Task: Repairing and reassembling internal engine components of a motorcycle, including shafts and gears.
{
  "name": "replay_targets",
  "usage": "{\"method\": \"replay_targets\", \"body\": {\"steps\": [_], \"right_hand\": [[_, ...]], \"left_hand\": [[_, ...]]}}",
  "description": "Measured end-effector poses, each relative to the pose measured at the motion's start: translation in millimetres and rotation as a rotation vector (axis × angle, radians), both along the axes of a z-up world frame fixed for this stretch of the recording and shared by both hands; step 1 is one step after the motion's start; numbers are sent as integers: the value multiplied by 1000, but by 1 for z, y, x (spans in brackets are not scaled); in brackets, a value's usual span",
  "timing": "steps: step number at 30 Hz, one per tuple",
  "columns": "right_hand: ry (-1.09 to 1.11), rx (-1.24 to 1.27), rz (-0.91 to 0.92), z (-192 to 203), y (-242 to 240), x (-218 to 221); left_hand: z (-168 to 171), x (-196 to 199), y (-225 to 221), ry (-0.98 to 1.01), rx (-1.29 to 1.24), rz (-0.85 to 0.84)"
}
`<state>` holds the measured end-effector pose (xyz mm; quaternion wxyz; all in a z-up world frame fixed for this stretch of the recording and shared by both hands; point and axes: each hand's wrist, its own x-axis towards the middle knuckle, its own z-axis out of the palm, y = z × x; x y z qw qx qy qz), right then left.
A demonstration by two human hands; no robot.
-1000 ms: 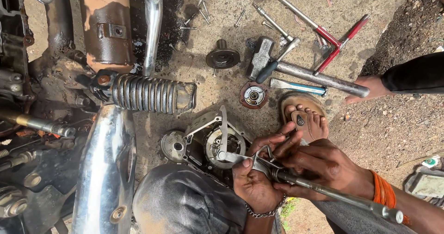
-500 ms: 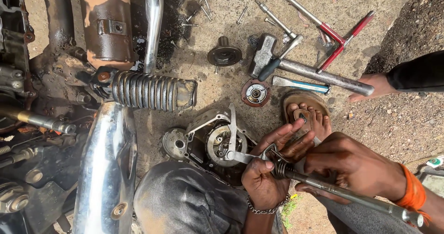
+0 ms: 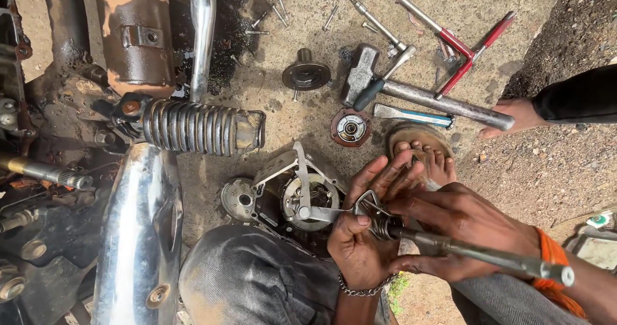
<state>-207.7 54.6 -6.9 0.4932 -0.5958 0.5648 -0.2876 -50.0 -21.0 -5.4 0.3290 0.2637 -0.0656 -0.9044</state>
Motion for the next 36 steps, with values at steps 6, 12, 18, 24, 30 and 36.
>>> {"method": "replay_targets", "body": {"steps": [6,12,18,24,30,36], "right_hand": [[50,-134,-261,-20,8,17],[60,-45,-298,-17,11,8],[-113,410,97,1,24,-32],[305,423,323,49,-9,-11],[222,542,275,39,14,-36],[472,-259,80,41,20,-43]], "left_hand": [[-20,1,7,74,34,13],[-16,1,5,138,-25,-100],[-2,-3,2,185,29,-268],[-14,-2,12,245,98,-182],[-9,1,13,262,192,-142],[-16,6,24,541,519,-133]]}}
